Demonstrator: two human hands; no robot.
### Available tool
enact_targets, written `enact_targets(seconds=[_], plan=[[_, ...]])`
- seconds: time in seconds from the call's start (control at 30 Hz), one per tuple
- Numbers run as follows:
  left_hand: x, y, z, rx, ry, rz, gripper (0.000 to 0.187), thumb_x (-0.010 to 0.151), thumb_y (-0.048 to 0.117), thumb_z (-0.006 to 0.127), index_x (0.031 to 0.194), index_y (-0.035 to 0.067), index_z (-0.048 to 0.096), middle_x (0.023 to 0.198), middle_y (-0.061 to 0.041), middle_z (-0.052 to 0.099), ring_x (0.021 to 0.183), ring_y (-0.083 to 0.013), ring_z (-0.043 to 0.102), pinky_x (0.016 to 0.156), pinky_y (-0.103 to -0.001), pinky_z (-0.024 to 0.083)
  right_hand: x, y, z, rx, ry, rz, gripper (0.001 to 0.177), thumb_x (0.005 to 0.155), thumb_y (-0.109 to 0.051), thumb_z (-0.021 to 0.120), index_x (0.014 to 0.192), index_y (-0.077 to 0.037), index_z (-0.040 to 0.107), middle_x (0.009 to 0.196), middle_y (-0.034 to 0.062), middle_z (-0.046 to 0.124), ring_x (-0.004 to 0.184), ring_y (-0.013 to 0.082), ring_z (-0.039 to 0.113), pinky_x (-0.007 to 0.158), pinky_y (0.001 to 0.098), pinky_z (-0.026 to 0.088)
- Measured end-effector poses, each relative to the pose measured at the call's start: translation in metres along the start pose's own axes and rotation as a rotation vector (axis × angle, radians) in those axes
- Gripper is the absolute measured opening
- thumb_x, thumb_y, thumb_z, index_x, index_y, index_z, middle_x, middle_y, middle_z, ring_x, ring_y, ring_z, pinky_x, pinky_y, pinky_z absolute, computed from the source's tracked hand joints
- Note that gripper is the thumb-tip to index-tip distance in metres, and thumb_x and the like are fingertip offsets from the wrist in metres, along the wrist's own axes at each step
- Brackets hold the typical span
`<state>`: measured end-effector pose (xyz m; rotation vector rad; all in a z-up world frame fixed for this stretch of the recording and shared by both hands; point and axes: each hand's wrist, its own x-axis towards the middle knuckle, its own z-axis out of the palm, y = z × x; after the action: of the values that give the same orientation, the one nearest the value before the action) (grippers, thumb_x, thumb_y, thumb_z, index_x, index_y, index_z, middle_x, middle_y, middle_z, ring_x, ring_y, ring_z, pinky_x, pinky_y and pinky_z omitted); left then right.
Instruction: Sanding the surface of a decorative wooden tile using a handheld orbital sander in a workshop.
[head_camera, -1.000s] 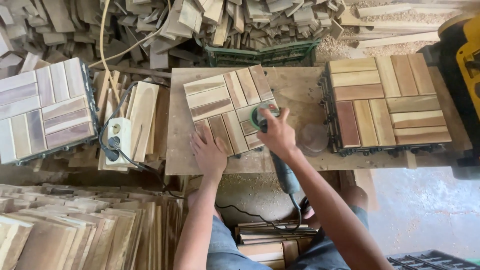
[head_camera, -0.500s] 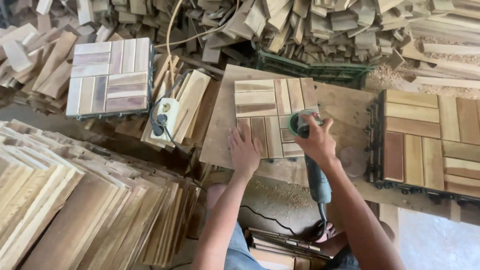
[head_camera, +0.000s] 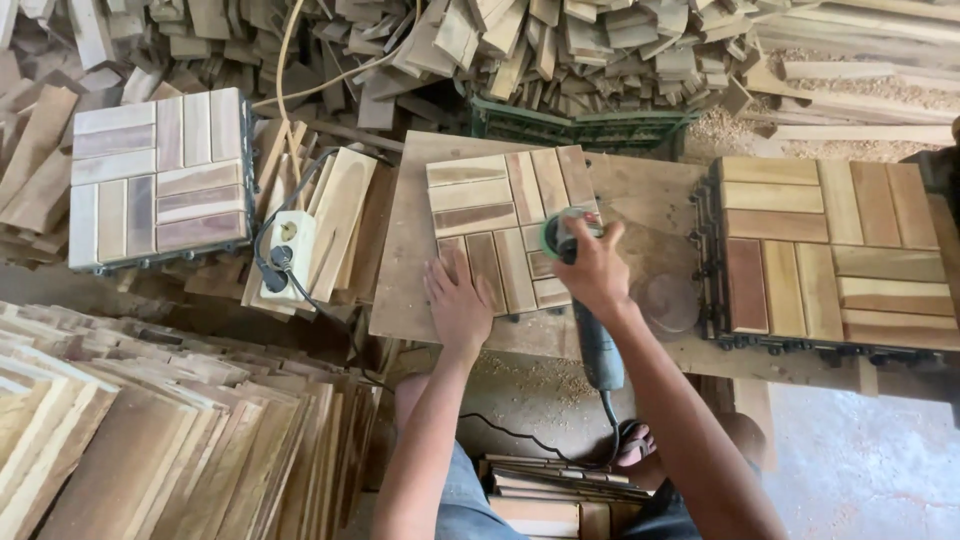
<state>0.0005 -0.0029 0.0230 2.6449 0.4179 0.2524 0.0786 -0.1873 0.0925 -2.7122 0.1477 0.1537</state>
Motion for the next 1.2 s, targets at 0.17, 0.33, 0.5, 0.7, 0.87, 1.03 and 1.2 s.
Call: enact_targets(seconds=[0.17,0.33,0.5,0.7,0.87,1.03,1.2], plan=[[0.0,0.003,-0.01,-0.01,-0.075,-0.002,0.057,0.107,0.033,0.039,0.157,0.006,0.031,0.15,-0.032,0.032,0.15,-0.051,0.022,0.124,-0.056,0.018,-0.005,-0.028,0.015,-0.014,-0.055,-0.107,0.067,0.075,-0.031,0.073,0.136,-0.045,0.05,0.135,0.0121,0.034,0.091,0.0523,0.071,0.087,0.0577,0.06],[0.0,-0.002,-0.003,0.001,-0.087,-0.022,0.059,0.107,0.035,0.038,0.158,0.007,0.03,0.151,-0.032,0.031,0.151,-0.0499,0.022,0.124,-0.055,0.018,0.005,-0.011,0.009,-0.042,-0.039,-0.113,0.066,0.076,-0.035,0.073,0.136,-0.047,0.048,0.133,0.0101,0.035,0.088,0.0505,0.072,0.086,0.0565,0.06],[0.0,-0.006,0.005,0.009,-0.019,-0.002,0.059,0.106,0.036,0.042,0.156,0.008,0.032,0.15,-0.032,0.032,0.149,-0.0504,0.026,0.122,-0.056,0.022,0.014,0.014,-0.011,-0.024,0.006,-0.019,0.067,0.075,-0.028,0.072,0.136,-0.041,0.049,0.134,0.0146,0.034,0.091,0.0527,0.071,0.086,0.0593,0.059],[-0.001,-0.002,0.001,0.012,0.056,0.02,0.057,0.104,0.031,0.048,0.154,0.006,0.035,0.146,-0.032,0.036,0.146,-0.0523,0.031,0.12,-0.058,0.027,0.022,0.027,-0.033,-0.005,0.083,0.053,0.063,0.079,-0.02,0.07,0.137,-0.034,0.05,0.131,0.0181,0.034,0.093,0.0555,0.069,0.085,0.0618,0.058],[0.002,-0.003,0.007,0.022,0.04,-0.001,0.058,0.104,0.033,0.047,0.154,0.008,0.035,0.148,-0.031,0.035,0.147,-0.051,0.03,0.121,-0.058,0.025,0.015,0.007,-0.021,0.007,0.042,0.016,0.064,0.079,-0.022,0.072,0.138,-0.034,0.05,0.131,0.0182,0.034,0.094,0.0567,0.069,0.086,0.0628,0.057],[0.001,-0.003,0.003,0.011,-0.018,0.003,0.058,0.106,0.034,0.043,0.156,0.007,0.032,0.15,-0.032,0.033,0.149,-0.0511,0.026,0.122,-0.057,0.021,0.001,-0.025,-0.002,0.014,-0.044,-0.056,0.064,0.079,-0.024,0.072,0.137,-0.039,0.049,0.134,0.0154,0.033,0.089,0.0558,0.07,0.085,0.0616,0.059],[0.002,-0.005,0.004,-0.017,-0.047,-0.006,0.058,0.106,0.033,0.042,0.157,0.007,0.031,0.151,-0.033,0.031,0.15,-0.0512,0.024,0.123,-0.057,0.02,0.012,-0.024,0.023,-0.026,-0.066,-0.08,0.067,0.076,-0.03,0.072,0.137,-0.045,0.047,0.138,0.0097,0.031,0.09,0.05,0.072,0.086,0.0584,0.06]])
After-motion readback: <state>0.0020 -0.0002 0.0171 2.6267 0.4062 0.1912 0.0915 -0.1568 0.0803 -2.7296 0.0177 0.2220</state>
